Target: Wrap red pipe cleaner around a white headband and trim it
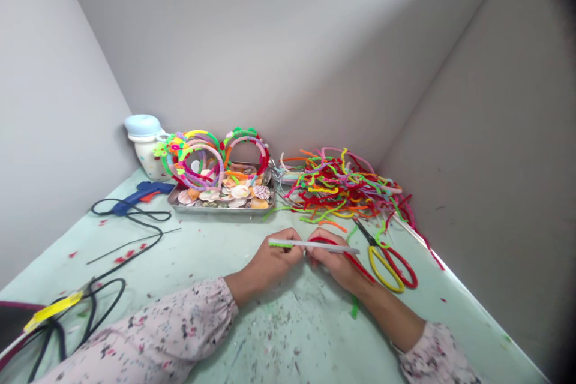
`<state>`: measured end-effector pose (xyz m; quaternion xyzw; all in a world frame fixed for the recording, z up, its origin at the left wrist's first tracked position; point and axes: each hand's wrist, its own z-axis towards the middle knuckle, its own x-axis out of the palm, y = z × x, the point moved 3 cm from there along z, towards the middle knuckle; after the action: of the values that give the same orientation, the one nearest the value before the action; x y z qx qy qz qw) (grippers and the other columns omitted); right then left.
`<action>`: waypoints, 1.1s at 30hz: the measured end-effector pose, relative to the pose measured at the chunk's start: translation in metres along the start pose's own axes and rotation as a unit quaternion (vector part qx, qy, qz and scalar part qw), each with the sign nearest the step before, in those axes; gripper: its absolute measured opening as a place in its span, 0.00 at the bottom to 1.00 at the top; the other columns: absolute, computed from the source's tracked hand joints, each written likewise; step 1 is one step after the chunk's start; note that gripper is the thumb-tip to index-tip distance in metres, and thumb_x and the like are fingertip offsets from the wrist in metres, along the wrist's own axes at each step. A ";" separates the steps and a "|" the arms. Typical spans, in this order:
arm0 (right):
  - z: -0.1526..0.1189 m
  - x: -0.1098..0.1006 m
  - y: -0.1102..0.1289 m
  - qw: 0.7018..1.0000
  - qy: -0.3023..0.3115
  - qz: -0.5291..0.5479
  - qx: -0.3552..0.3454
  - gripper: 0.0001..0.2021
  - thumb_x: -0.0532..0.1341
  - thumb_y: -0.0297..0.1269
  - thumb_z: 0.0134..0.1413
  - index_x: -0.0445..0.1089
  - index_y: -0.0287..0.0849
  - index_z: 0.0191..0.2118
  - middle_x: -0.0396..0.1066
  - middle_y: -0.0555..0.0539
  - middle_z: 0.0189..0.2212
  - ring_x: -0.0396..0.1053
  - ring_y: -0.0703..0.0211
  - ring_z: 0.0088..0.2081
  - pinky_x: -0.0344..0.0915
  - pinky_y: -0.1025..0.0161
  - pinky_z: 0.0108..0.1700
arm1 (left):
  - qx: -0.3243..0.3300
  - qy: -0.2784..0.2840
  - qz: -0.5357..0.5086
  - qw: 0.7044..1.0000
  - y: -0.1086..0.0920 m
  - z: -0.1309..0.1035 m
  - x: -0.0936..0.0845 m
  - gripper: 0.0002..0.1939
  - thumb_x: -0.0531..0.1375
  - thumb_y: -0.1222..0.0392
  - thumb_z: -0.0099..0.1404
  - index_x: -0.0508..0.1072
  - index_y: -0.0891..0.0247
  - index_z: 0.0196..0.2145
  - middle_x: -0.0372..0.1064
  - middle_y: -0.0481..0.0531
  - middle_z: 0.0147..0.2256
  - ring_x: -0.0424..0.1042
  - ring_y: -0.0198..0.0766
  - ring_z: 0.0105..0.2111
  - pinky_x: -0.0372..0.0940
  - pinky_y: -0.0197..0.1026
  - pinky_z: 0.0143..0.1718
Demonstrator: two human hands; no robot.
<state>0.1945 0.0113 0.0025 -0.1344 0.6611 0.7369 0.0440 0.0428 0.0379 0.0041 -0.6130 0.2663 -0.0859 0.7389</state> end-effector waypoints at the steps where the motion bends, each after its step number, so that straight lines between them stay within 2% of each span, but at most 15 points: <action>1: 0.000 0.000 -0.001 1.000 -0.003 0.000 0.002 0.03 0.57 0.33 0.50 0.66 0.41 0.29 0.67 0.53 0.19 0.64 0.63 0.23 0.59 0.67 0.27 | -0.002 0.000 -0.002 1.000 0.000 0.000 0.000 0.05 0.53 0.64 0.57 0.68 0.65 0.27 0.61 0.45 0.23 0.56 0.30 0.24 0.50 0.32 0.24; 15: 0.000 0.001 0.001 1.000 -0.011 0.013 0.004 0.05 0.56 0.33 0.51 0.66 0.41 0.26 0.66 0.53 0.17 0.64 0.64 0.22 0.59 0.67 0.26 | 0.001 -0.004 -0.033 0.999 -0.005 -0.001 0.001 0.09 0.55 0.58 0.58 0.64 0.65 0.23 0.57 0.45 0.21 0.54 0.30 0.23 0.49 0.32 0.23; 21: 0.001 0.002 -0.003 1.000 -0.010 0.010 -0.002 0.06 0.56 0.33 0.51 0.66 0.41 0.26 0.66 0.53 0.17 0.64 0.63 0.21 0.59 0.66 0.26 | 0.008 -0.002 -0.037 0.999 -0.007 -0.001 0.002 0.08 0.54 0.60 0.58 0.65 0.65 0.23 0.58 0.45 0.22 0.55 0.30 0.24 0.51 0.33 0.24; 26: -0.001 0.001 0.004 1.000 -0.022 -0.002 0.000 0.07 0.57 0.36 0.52 0.66 0.41 0.26 0.66 0.53 0.18 0.64 0.63 0.22 0.59 0.66 0.27 | 0.011 -0.008 -0.046 0.999 -0.008 0.000 -0.003 0.06 0.54 0.63 0.57 0.66 0.65 0.24 0.60 0.45 0.22 0.56 0.30 0.24 0.51 0.33 0.25; 30: -0.004 0.000 0.012 0.999 -0.041 -0.005 -0.006 0.07 0.59 0.39 0.52 0.67 0.42 0.29 0.66 0.53 0.21 0.64 0.62 0.26 0.60 0.65 0.30 | -0.029 -0.019 -0.083 0.996 -0.003 0.001 -0.005 0.06 0.55 0.61 0.57 0.67 0.65 0.25 0.58 0.43 0.19 0.55 0.29 0.20 0.50 0.34 0.23; 33: -0.005 -0.001 0.005 0.997 -0.065 0.040 0.025 0.12 0.62 0.43 0.49 0.67 0.43 0.37 0.68 0.52 0.26 0.65 0.62 0.26 0.62 0.64 0.30 | -0.067 -0.040 -0.137 0.987 0.002 0.003 -0.005 0.08 0.55 0.58 0.58 0.66 0.64 0.26 0.56 0.42 0.17 0.52 0.28 0.17 0.48 0.33 0.20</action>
<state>0.1952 0.0062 0.0067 -0.0582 0.6803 0.7281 0.0606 0.0393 0.0433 0.0036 -0.6948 0.1555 -0.1438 0.6873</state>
